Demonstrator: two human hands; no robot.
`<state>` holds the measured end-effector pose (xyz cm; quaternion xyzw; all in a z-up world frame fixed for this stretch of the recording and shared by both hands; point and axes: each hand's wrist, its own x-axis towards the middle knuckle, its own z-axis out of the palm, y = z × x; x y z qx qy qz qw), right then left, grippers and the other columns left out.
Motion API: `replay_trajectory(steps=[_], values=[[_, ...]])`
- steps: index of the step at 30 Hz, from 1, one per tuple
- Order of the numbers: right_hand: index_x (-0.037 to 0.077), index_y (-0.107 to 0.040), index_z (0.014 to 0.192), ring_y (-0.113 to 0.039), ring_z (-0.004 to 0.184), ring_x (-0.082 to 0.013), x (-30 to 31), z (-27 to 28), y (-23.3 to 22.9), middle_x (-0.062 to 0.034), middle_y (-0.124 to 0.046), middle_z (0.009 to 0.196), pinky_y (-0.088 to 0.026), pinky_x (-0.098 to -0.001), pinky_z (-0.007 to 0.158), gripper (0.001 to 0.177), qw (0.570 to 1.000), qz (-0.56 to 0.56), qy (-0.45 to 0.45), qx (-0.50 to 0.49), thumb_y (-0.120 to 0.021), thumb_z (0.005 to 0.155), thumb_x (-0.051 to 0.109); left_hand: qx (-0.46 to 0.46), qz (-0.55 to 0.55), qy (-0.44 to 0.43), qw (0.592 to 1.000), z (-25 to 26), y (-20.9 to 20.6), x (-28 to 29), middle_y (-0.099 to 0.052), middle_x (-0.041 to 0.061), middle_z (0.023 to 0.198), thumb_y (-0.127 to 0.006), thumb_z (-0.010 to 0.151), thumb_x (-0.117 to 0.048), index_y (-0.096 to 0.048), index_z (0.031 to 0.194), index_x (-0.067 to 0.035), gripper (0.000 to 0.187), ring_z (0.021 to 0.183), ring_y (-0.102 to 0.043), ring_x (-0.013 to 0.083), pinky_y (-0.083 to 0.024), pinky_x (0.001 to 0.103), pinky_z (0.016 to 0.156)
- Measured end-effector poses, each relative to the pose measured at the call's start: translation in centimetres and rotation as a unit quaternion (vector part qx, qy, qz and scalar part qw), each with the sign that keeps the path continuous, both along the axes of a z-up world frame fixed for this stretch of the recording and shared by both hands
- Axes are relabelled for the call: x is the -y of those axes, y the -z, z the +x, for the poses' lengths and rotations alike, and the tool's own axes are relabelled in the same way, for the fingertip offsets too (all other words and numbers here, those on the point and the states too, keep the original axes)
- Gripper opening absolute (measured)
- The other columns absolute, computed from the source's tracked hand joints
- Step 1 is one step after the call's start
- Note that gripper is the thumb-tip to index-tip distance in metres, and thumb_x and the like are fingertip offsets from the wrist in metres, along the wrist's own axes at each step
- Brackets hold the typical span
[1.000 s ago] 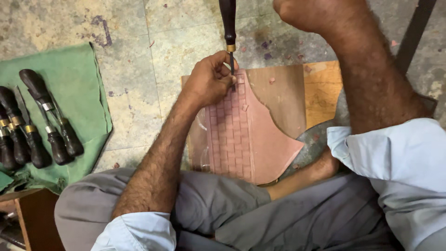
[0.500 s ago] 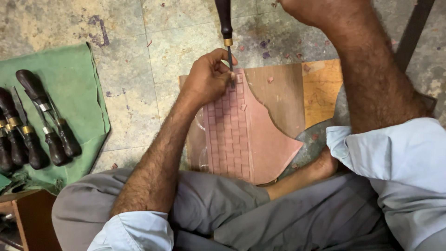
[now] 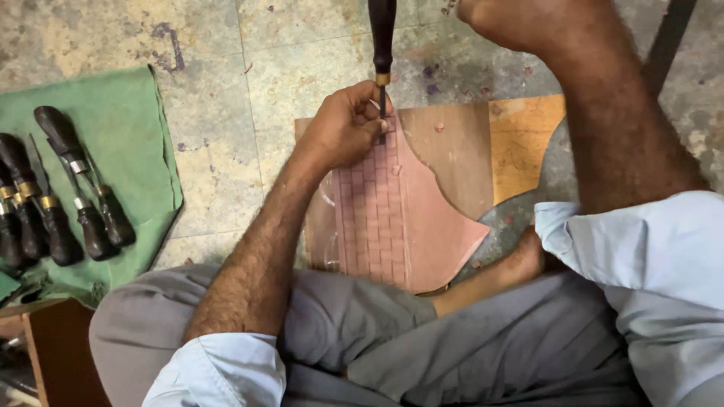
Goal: The person carves a brick-like pattern into a wooden piece by hand, using a chisel and a wooden mallet to strike the tool.
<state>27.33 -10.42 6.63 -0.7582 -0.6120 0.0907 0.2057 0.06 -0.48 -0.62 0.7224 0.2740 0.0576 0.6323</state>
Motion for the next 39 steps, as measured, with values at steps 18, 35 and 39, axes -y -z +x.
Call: replay_trajectory(steps=[18, 35, 39], values=[[-0.005, -0.048, 0.144, -0.062, 0.119, -0.0393, 13.8, -8.2, -7.5, -0.0239, -0.059, 0.131, -0.053, -0.0463, 0.104, 0.07, 0.971, 0.238, 0.008, 0.022, -0.079, 0.083, 0.007, 0.037, 0.17, -0.121, 0.977, -3.4, -0.8, 4.3, -0.062, 0.005, 0.077, -0.066, 0.098, -0.002, -0.061, 0.107, -0.004, 0.01, 0.07, -0.061, 0.0156, -0.051, 0.031, 0.068], [0.009, -0.055, 0.146, -0.061, 0.113, -0.0282, 12.7, -9.5, -5.8, -0.0123, -0.054, 0.123, -0.055, -0.0382, 0.093, 0.075, 0.96, 0.273, 0.013, 0.055, -0.084, 0.077, 0.004, 0.005, 0.236, -0.118, 0.965, -3.6, -2.5, 5.7, -0.074, 0.013, 0.093, -0.065, 0.098, -0.009, -0.062, 0.11, -0.008, 0.012, 0.089, -0.073, 0.0287, -0.055, 0.041, 0.078], [0.009, -0.055, 0.147, -0.06, 0.113, -0.0268, 12.5, -9.8, -5.8, -0.0111, -0.053, 0.124, -0.055, -0.0365, 0.092, 0.077, 0.957, 0.287, 0.002, 0.044, -0.085, 0.077, 0.003, 0.005, 0.242, -0.109, 0.964, -3.6, -2.4, 5.7, -0.075, 0.014, 0.096, -0.064, 0.098, -0.009, -0.062, 0.111, -0.009, 0.012, 0.092, -0.074, 0.0306, -0.056, 0.043, 0.08]])
